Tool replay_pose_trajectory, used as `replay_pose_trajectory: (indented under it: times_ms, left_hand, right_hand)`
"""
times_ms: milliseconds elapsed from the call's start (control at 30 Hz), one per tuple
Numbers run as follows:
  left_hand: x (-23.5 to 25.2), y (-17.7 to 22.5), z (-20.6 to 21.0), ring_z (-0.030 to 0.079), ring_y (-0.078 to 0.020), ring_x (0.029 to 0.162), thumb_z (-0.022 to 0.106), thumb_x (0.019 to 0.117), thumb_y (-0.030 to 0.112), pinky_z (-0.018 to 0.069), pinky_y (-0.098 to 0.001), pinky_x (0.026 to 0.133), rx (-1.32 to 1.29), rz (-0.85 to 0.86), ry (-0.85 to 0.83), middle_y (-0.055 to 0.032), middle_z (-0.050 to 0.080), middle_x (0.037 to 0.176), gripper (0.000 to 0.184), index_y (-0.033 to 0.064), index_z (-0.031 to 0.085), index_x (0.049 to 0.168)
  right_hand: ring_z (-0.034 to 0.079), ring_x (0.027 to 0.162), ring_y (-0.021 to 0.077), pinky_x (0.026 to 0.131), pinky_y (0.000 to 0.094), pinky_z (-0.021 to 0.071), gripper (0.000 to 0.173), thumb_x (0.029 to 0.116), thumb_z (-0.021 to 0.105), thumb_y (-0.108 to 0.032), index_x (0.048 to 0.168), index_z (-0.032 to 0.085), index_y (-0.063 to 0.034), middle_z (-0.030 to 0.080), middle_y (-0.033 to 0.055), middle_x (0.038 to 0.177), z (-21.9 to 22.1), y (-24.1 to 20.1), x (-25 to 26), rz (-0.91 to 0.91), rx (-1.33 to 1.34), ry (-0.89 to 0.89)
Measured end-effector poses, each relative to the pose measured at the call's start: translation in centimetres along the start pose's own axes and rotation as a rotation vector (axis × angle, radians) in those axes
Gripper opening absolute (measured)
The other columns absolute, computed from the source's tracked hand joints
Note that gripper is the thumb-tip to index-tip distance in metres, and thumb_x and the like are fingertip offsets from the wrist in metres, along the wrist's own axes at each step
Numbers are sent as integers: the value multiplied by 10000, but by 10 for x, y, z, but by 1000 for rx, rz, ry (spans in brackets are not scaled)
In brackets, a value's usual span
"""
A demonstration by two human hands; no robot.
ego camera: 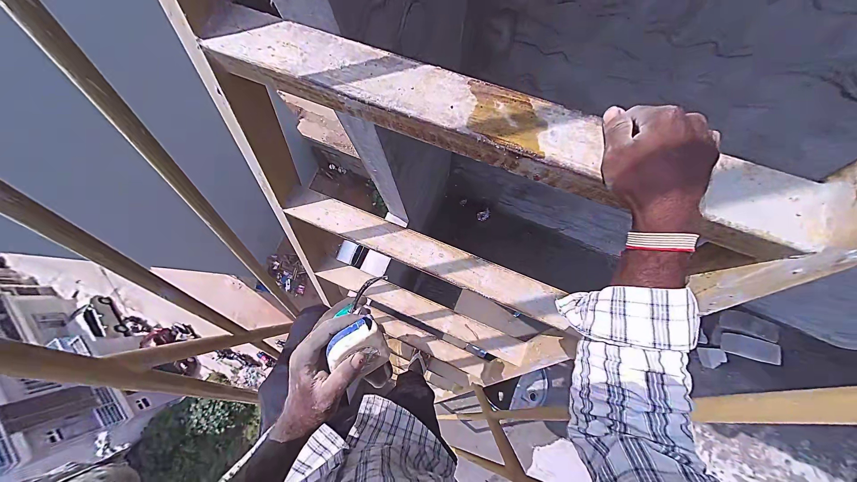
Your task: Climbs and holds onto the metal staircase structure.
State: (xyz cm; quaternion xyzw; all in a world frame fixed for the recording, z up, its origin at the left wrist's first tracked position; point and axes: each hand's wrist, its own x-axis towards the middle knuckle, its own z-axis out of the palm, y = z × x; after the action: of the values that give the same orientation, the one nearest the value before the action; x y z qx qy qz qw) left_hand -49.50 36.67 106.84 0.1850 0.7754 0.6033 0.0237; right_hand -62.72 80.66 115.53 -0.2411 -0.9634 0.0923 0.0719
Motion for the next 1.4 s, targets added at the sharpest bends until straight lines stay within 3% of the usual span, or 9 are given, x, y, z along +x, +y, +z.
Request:
replay_pose_trajectory:
  times_ms: [233,333,467,567,667,800,1100,1233,1400]
  left_hand:
    - [7,-15,-17,658,-57,1126,657,968,485,552,-274,995,52,32,-39,52,698,1235,437,197,664,1296]
    - [15,-33,-22,654,-70,1162,650,963,535,547,-297,1022,93,24,-28,38,699,1256,478,180,669,1283]
    - [27,-44,-32,672,-38,1096,657,948,559,571,-262,967,102,-35,-46,59,710,1210,503,166,679,1262]
    - [61,-10,-52,674,-58,1103,669,955,503,572,-278,973,68,-22,-113,40,708,1218,465,171,670,1281]
    - [118,50,-88,653,-61,1156,645,969,515,556,-283,1003,121,71,-182,38,693,1262,445,209,661,1292]
    - [175,101,-122,644,-124,1197,682,956,453,546,-339,1035,105,131,-153,20,682,1294,414,222,668,1299]
    - [219,184,-105,655,3,1108,628,963,552,559,-227,966,67,145,-197,104,696,1232,473,219,662,1297]
    - [224,197,-96,662,-72,1153,637,952,580,557,-296,1007,50,144,-196,41,704,1254,520,184,673,1288]
    - [219,211,-79,662,-95,1158,658,949,549,555,-310,1013,-25,115,-176,48,698,1265,470,211,683,1274]
  right_hand:
    - [622,1130,516,876,726,395,669,1065,284,-547,1026,660,5,685,315,1075,1,1,0,-24,-37,-4]
    - [599,1098,584,799,765,386,676,1058,261,-534,972,605,41,648,374,1037,4,2,3,-38,-56,4]
    - [609,1105,564,799,757,398,643,1067,215,-495,1007,569,38,649,362,1051,13,2,-1,-5,-90,26]
    - [612,1106,527,846,701,426,545,1106,250,-367,1035,602,43,650,328,1058,-3,-11,-23,-84,-67,36]
    - [644,1059,461,837,666,454,532,1095,270,-388,1102,676,-44,696,235,1059,2,1,-19,-115,-30,69]
    - [648,1060,460,892,674,431,509,1077,345,-372,1079,711,-18,717,236,1063,2,-4,-3,-53,18,26]
    - [679,1027,401,942,623,451,389,1034,493,-343,1082,752,-57,747,179,1068,-9,-3,-2,-52,72,30]
    - [679,1009,391,932,612,458,363,1019,528,-340,1069,752,-59,747,171,1050,-9,-2,-3,-55,75,37]
    - [668,1051,391,913,618,456,409,1033,491,-390,1114,745,-79,740,160,1092,-7,-2,-7,-63,37,-3]
